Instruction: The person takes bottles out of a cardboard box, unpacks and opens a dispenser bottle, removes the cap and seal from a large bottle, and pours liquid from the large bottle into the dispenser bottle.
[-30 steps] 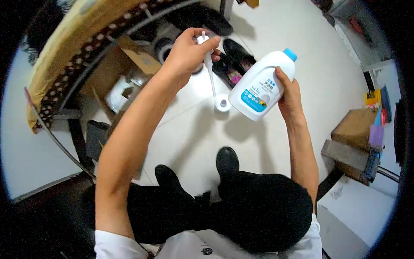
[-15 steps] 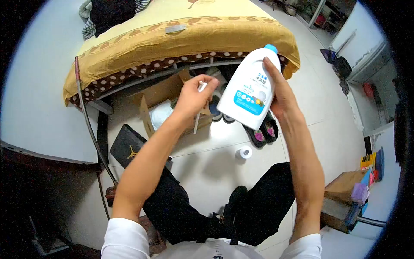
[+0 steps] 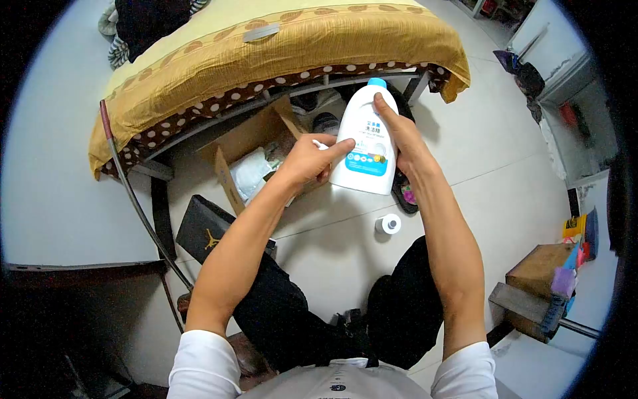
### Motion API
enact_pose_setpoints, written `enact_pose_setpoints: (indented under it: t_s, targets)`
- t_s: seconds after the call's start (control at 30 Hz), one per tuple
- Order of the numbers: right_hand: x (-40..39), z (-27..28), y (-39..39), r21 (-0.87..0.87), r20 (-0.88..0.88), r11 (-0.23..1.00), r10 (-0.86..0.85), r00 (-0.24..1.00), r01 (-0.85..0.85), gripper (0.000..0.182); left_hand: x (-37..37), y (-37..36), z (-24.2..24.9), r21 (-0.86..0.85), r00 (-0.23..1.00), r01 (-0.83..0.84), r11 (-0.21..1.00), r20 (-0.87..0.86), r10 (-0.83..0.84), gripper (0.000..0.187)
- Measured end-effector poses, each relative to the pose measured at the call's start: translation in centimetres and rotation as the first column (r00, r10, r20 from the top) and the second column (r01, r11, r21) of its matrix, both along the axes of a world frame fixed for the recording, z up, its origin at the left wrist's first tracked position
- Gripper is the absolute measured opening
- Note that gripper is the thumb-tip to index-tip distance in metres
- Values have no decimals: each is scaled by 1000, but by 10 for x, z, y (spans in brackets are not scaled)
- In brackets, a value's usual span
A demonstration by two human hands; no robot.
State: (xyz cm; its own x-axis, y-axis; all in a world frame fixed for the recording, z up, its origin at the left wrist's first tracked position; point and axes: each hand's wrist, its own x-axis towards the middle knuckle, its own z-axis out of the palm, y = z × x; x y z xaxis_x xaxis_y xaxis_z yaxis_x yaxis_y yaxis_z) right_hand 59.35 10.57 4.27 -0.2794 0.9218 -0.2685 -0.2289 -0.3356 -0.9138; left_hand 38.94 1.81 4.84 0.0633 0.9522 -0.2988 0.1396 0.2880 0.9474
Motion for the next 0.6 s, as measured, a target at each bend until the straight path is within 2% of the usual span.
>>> enact_pose_setpoints:
  t_s: [0.07, 0.17, 0.3, 0.47, 0.6]
  targets:
    - [-1, -3, 6, 15, 8, 1000, 20, 1000, -20, 85, 4, 1, 0, 23, 1000, -16, 1000, -17, 16, 46]
    - [-4, -8, 5, 41, 22, 998, -44, 999, 43, 84, 7, 6, -8, 73, 996, -81, 994, -35, 84, 46]
    - [-10, -12, 9, 150, -37, 986, -63, 997, 68, 89, 9, 7, -10, 109, 993, -110, 988, -23, 113, 46]
    - [-8, -10, 5, 132, 11, 990, -45, 999, 44, 89, 10, 7, -8, 104, 989, -131, 986, -53, 137, 46]
    - [-10, -8, 6, 157, -19, 985, -70, 997, 72, 89, 12, 7, -7, 124, 988, -137, 983, -55, 145, 46]
